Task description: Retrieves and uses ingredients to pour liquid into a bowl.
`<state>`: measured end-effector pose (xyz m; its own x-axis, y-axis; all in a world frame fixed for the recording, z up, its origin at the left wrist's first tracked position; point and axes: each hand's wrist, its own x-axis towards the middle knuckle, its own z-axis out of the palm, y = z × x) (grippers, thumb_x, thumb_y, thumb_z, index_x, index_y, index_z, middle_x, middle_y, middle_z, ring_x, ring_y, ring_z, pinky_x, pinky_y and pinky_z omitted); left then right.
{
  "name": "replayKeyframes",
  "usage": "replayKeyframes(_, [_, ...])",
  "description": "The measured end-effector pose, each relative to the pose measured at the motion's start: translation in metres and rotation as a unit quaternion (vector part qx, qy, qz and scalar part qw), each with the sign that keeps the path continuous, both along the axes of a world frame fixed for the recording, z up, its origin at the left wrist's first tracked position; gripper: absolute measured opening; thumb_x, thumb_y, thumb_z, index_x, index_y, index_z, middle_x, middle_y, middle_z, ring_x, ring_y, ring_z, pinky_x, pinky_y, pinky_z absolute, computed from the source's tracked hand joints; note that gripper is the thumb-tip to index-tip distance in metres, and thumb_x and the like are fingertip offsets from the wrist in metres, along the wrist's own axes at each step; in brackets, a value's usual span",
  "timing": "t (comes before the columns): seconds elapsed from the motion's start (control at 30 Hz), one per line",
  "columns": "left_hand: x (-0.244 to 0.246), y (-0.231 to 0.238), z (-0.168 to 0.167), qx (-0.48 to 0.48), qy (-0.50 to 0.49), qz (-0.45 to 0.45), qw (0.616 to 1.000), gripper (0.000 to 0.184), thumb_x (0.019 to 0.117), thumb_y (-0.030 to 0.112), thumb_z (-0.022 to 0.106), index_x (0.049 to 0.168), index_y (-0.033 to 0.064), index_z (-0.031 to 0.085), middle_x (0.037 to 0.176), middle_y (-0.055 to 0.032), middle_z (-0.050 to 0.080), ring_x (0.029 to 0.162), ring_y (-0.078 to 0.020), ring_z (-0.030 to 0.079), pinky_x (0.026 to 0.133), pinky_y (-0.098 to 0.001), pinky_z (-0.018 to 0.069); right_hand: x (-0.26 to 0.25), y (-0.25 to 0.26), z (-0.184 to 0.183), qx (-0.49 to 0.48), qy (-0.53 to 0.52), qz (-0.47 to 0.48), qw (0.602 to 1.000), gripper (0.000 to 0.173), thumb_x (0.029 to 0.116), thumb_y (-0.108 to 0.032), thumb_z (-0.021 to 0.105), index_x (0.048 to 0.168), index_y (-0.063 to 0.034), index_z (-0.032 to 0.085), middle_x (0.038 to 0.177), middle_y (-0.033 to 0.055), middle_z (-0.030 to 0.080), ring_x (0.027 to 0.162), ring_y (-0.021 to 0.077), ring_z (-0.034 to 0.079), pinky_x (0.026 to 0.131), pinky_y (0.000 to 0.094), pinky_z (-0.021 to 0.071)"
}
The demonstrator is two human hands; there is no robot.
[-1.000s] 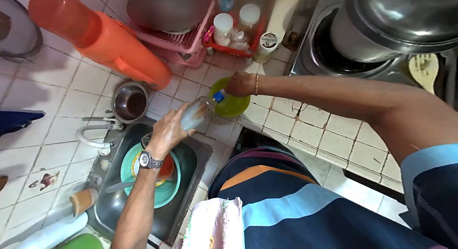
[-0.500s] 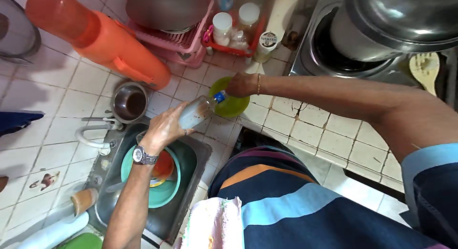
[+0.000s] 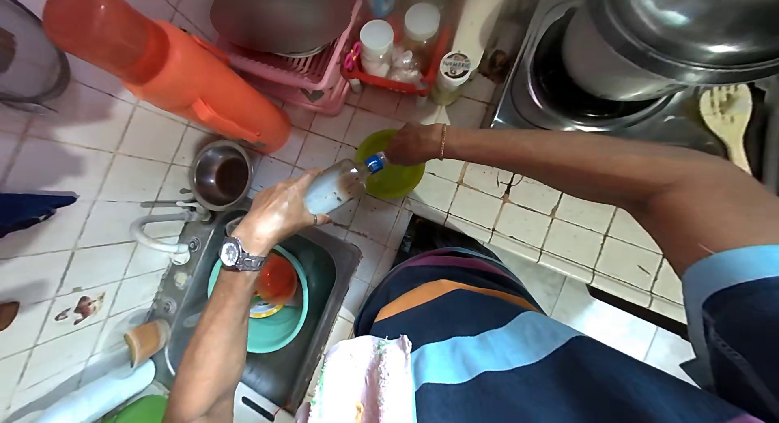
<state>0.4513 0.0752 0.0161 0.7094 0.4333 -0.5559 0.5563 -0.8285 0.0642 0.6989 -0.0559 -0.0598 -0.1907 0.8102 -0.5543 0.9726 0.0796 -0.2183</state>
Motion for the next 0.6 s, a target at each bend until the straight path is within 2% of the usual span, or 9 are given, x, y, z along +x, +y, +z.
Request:
replayKeyframes(0.27, [-0.005,0.004,-0.007,-0.025,-0.016,0.005,1.0,0.094,0.0747,0.047,0.09,0.154,0.0287,0.042,0.127,-0.0167,0.066,0.111,-0.0398,0.066,0.09,-0.0664,0.0514,0.001,0.0,0.006,-0.012,0.015,-0.014,1.0,0.024,0.1065,-0.015,0.052,0.107,0.0024,0.068,0.103,0.0223,0.068,0.101,0.0423,0.065,0.083,0.0591,0.0485])
replayKeyframes(0.43, [-0.009,0.004,-0.005,-0.019,-0.013,0.003,1.0,0.093,0.0748,0.049,0.089,0.153,0.0299,0.043,0.123,-0.016,0.068,0.106,-0.039,0.068,0.086,-0.0662,0.0526,-0.002,0.002,0.008,-0.009,0.015,-0.01,1.0,0.022,0.1054,-0.014,0.053,0.105,0.0009,0.069,0.101,0.021,0.068,0.1,0.0413,0.066,0.081,0.0594,0.0488])
replayKeyframes(0.6, [-0.011,0.004,0.003,-0.019,-0.013,0.009,1.0,0.093,0.0753,0.047,0.089,0.154,0.0312,0.043,0.128,-0.015,0.067,0.109,-0.0392,0.067,0.088,-0.0669,0.0517,-0.004,0.004,0.009,0.002,0.003,0.015,1.0,0.022,0.1054,-0.014,0.053,0.103,0.0015,0.068,0.097,0.0211,0.068,0.097,0.0412,0.066,0.081,0.0586,0.0487])
